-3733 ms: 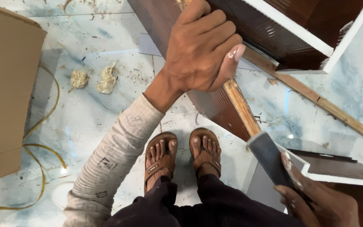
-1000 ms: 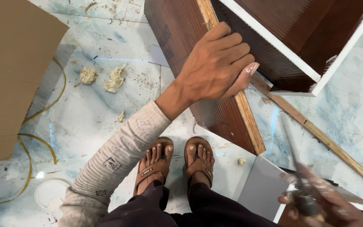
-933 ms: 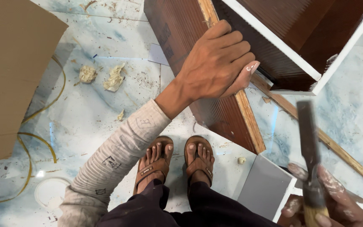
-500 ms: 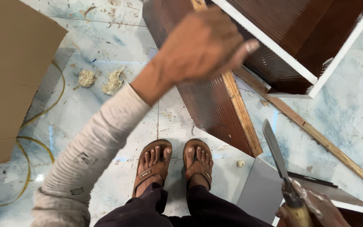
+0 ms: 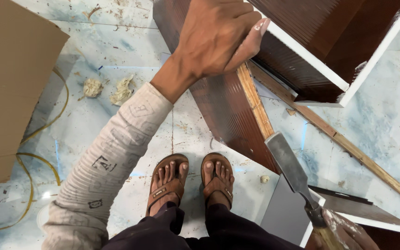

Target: The person chisels the edge of a wood panel and a thin wooden strip, using a chisel to scrape and carve away material.

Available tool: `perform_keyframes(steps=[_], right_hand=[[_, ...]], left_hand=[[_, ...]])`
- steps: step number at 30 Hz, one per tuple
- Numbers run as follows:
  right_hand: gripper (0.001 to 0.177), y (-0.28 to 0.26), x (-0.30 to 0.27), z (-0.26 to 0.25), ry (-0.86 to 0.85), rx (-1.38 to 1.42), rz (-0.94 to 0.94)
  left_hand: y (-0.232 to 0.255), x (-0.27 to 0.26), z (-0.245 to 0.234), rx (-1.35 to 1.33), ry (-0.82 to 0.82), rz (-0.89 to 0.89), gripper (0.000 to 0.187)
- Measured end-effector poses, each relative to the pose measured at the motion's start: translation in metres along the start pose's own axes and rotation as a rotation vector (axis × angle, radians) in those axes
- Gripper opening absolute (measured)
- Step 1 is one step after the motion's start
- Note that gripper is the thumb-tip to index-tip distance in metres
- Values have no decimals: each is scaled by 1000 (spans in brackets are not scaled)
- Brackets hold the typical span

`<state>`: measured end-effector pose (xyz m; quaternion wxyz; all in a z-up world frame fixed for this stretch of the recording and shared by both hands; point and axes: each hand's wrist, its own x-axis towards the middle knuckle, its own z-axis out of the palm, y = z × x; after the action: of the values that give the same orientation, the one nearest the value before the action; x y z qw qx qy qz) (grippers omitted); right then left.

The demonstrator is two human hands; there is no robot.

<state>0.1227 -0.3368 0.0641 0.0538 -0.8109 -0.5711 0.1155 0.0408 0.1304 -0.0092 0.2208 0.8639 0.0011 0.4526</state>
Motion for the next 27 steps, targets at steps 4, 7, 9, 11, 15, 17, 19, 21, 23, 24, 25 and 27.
perform_keyframes(steps=[4, 7, 9, 11, 15, 17, 19, 21, 23, 24, 25, 27], right_hand=[[64, 1, 0, 4, -19, 0, -18], [61, 2, -5, 2, -30, -4, -23], [59, 1, -3, 4, -20, -23, -29], [57, 2, 1, 3, -16, -32, -43], [54, 3, 5, 1, -16, -49, -51], [52, 1, 4, 1, -22, -50, -60], [50, -2, 0, 1, -19, -45, -48], [48, -1, 4, 3, -8, -47, -47], [46, -1, 5, 5, -5, -63, -62], [46, -3, 1, 3, -17, -70, -68], [45, -1, 2, 4, -15, -79, -80], [43, 0, 3, 3, -16, -91, -104]], left_hand=[[-2, -2, 2, 24, 23, 13, 24], [0, -3, 6, -3, 98, 78, 24], [-3, -1, 5, 6, 60, 18, 25], [-5, 0, 4, -29, 62, 32, 23], [-1, -3, 4, -16, 98, 60, 22], [-3, -2, 4, -47, 88, 48, 22], [-1, -3, 4, -88, 77, 41, 22], [-1, -3, -1, -54, 87, 56, 20], [-3, -2, -3, -62, 77, 39, 20], [-1, -5, -2, -80, 64, 14, 20], [-1, -4, -1, -77, 66, 17, 20], [0, -4, 0, -29, 85, 54, 19]])
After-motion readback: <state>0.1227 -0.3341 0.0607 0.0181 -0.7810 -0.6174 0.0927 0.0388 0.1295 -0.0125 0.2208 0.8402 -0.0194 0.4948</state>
